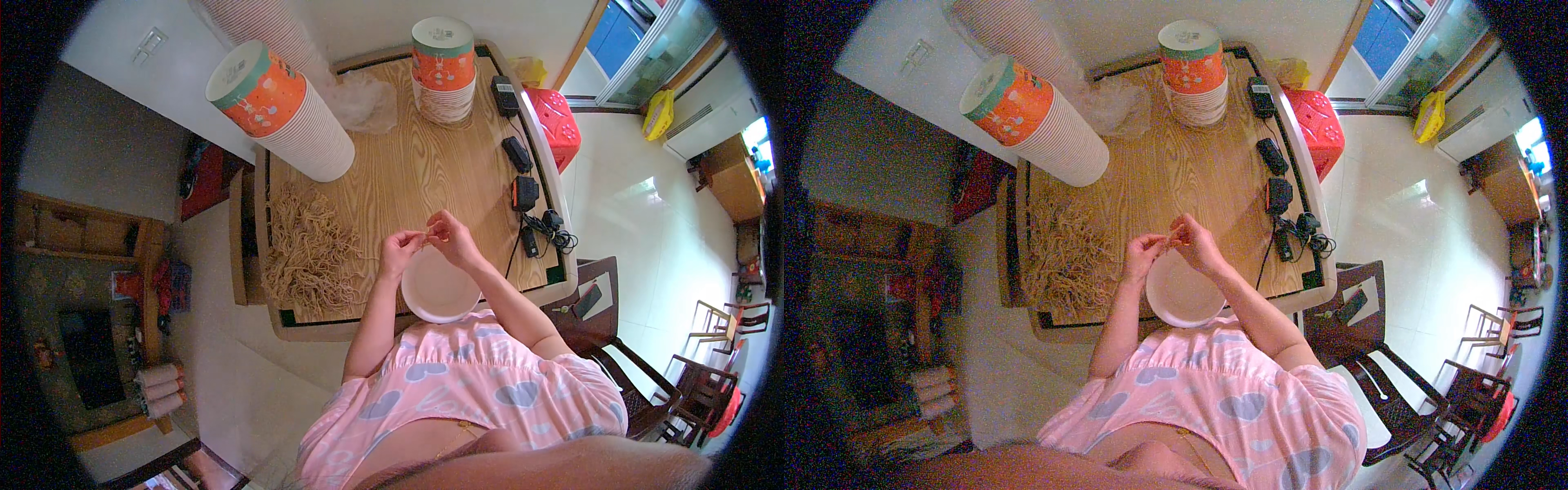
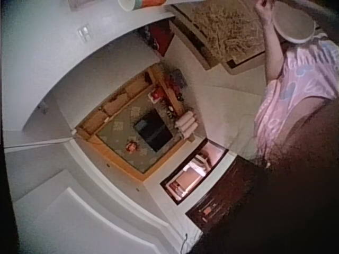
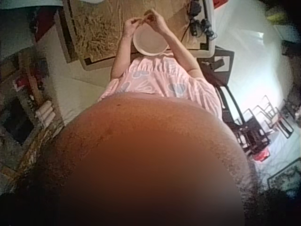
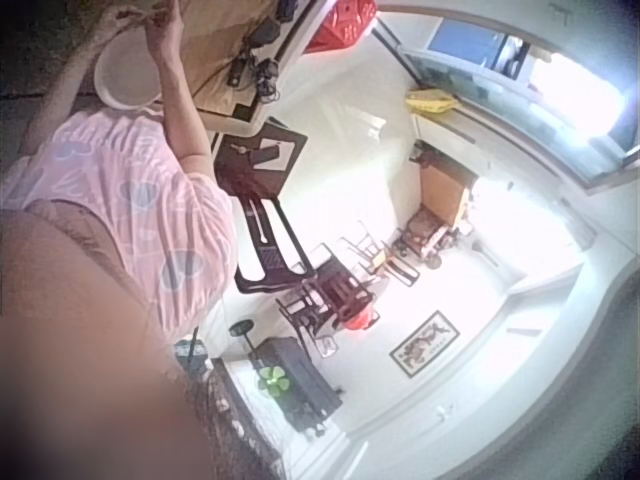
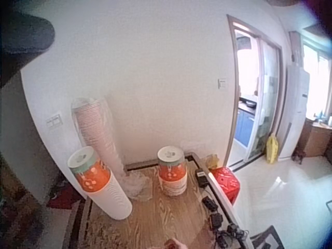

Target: Unravelling a tangled mass of brown packaging filler and placing individual strands into a paper cup.

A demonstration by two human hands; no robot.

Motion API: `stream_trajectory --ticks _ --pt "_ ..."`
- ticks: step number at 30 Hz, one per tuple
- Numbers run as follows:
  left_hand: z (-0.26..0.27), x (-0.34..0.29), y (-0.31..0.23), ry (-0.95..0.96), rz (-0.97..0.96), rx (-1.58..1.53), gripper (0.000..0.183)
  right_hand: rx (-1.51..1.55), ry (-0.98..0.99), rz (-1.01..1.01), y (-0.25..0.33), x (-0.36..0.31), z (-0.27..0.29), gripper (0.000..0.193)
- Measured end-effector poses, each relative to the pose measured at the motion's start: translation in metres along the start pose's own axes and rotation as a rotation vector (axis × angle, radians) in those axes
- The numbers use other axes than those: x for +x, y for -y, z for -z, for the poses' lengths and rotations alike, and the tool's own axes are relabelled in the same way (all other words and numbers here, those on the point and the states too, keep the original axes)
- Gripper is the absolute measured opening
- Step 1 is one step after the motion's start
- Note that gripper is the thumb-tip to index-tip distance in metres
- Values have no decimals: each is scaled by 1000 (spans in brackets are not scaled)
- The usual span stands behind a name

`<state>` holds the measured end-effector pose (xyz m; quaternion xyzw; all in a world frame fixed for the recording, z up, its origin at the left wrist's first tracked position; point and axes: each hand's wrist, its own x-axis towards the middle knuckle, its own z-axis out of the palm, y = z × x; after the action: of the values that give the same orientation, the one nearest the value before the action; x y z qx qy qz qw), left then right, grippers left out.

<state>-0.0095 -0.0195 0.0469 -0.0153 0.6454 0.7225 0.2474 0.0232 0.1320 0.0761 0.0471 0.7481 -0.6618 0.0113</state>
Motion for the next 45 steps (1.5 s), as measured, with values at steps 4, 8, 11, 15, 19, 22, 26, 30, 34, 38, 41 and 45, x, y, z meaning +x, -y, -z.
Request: stream_trajectory --ticks 4,8,11,15,19,22,26,30,34,38,41,45 --pt "-4 -5 -8 39 -46 38 13 12 1 -20 4 -1 1 22" --pt "-2 -4 0 12 -64 14 12 13 7 -1 4 -1 0 21" --pt "-2 -4 4 -18 -78 0 12 2 -5 -8 2 -1 -1 21" --pt "-3 -4 5 -31 -95 -17 12 -41 -25 -10 1 -1 -1 21" --pt "-2 -5 2 -16 -84 33 12 -26 -28 -7 4 -2 -1 22" --pt "-3 -6 -1 11 -78 61 12 -58 -27 2 3 -2 0 22" --pt "-3 -6 -2 -2 -80 101 11 -42 -24 -6 7 -2 0 22" --pt "-2 -4 3 -18 -89 115 10 -21 -21 -7 9 -3 0 22" --pt "-1 -3 5 -27 -63 132 10 -78 -35 21 2 -2 0 22" --pt "2 -3 6 32 52 -92 10 -81 -31 17 4 -2 -1 22" --pt "5 -4 3 62 172 -253 10 -94 -50 31 8 -2 -2 21" --pt "7 -4 -2 107 265 -323 9 -71 -56 30 6 -2 -2 20"
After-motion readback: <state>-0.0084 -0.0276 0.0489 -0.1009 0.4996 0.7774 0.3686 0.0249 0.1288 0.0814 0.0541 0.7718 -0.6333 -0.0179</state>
